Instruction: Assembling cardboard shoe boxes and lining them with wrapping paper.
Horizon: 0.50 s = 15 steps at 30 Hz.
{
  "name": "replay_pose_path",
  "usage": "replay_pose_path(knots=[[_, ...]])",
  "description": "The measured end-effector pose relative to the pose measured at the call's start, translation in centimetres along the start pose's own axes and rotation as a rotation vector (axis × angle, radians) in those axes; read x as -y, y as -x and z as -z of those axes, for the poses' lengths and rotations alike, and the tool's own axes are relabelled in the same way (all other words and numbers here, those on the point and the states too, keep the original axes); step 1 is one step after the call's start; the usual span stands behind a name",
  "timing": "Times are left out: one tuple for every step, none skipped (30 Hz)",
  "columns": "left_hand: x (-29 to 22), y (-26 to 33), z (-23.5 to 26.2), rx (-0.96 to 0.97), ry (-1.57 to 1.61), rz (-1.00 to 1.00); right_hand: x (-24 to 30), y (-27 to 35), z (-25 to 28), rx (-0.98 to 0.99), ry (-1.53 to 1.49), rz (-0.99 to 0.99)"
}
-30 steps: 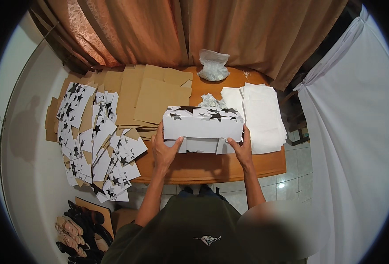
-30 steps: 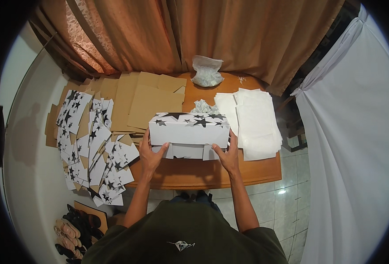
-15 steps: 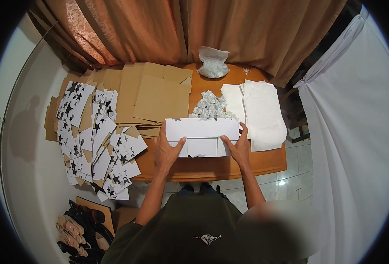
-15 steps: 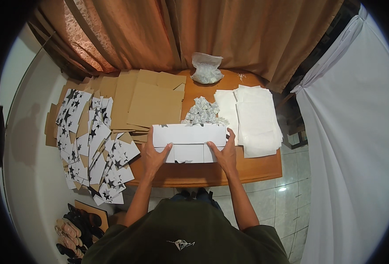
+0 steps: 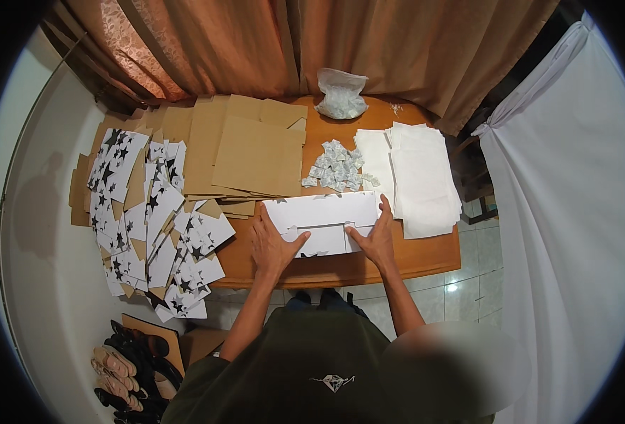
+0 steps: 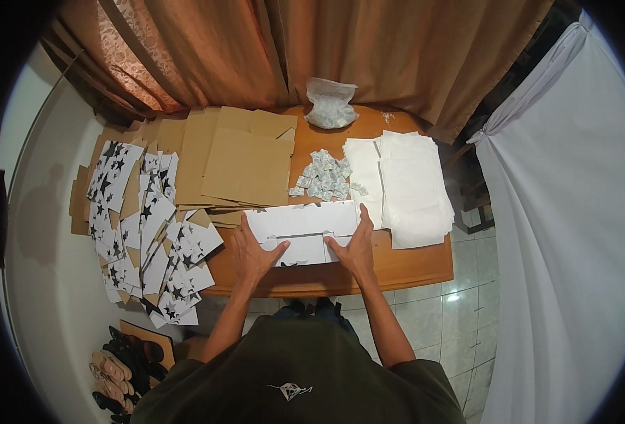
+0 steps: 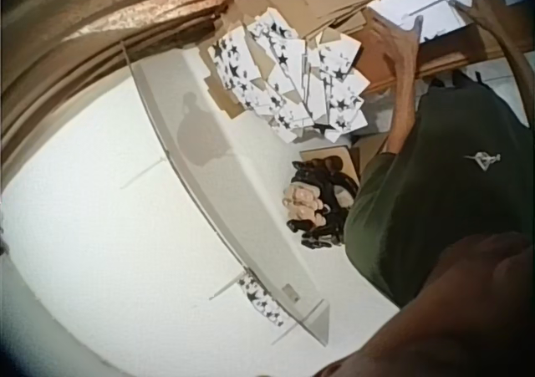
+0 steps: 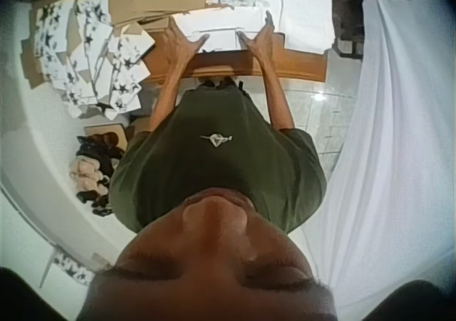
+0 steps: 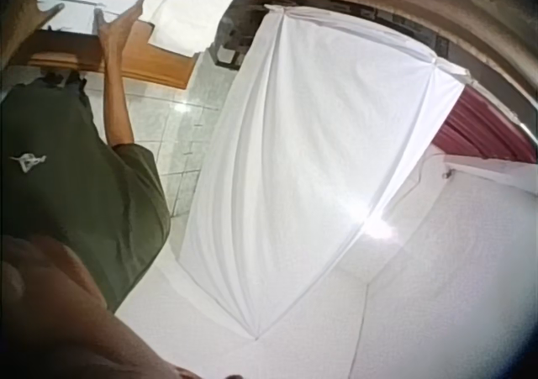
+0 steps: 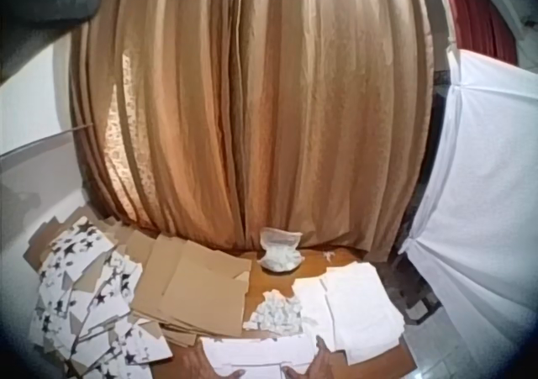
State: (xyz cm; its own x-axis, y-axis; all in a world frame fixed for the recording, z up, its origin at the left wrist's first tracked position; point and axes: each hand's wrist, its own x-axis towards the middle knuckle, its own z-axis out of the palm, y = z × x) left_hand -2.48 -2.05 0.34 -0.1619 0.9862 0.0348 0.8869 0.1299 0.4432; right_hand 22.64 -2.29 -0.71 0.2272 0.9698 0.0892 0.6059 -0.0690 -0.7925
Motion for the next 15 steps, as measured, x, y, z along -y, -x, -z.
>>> replay_pose_path(knots=[[0.0,-0.1,-0.1,0.007,-0.008,0.008,0.4,0.1,0.0,0.032,0.034,0.014],[-0.5,-0.2,0.4,0.008,-0.007,0.005,0.7,0.1,0.0,0.062,0.068,0.024],[-1.0,-0.2,0.9,0.060,0.002,0.028,1.1,0.3,0.0,0.060,0.069,0.022],[-1.4,-0.1,1.6,0.113,0.011,0.051,1.5,0.7,0.1,0.057,0.112,0.015],[-1.7,0.0,2.2,0.113,0.011,0.051,1.7,1.0,0.1,0.055,0.154,0.009],[-1.9,0.2,2.7,0.130,-0.021,0.033,1.0,1.2,0.1,0.066,0.159,0.019],[-2.0,0.2,2.9,0.148,-0.054,0.016,0.8,1.2,0.0,0.067,0.158,0.018],[-1.7,0.4,2.8,0.150,-0.056,0.019,0.9,1.4,0.0,0.117,0.171,-0.048],[-1.1,0.5,2.3,0.160,-0.042,0.005,0.9,1.7,-0.1,0.167,0.183,-0.114],[-0.5,0.5,1.6,0.172,-0.029,-0.008,0.3,2.0,-0.3,0.172,0.181,-0.116],[0.2,0.5,0.7,0.170,-0.032,-0.007,-0.5,2.1,-0.9,0.160,0.196,-0.098],[1.2,0.9,-0.6,0.151,0.015,-0.027,-1.1,2.4,-1.3,0.153,0.213,-0.079],[2.2,1.2,-1.9,0.132,0.062,-0.046,-1.7,2.5,-1.6,0.160,0.214,-0.077],[3.0,1.5,-3.1,0.133,0.061,-0.039,-2.1,2.6,-1.8,0.162,0.192,-0.083],[3.3,1.6,-3.9,0.095,0.032,-0.065,-2.6,2.5,-2.1,0.160,0.171,-0.090]])
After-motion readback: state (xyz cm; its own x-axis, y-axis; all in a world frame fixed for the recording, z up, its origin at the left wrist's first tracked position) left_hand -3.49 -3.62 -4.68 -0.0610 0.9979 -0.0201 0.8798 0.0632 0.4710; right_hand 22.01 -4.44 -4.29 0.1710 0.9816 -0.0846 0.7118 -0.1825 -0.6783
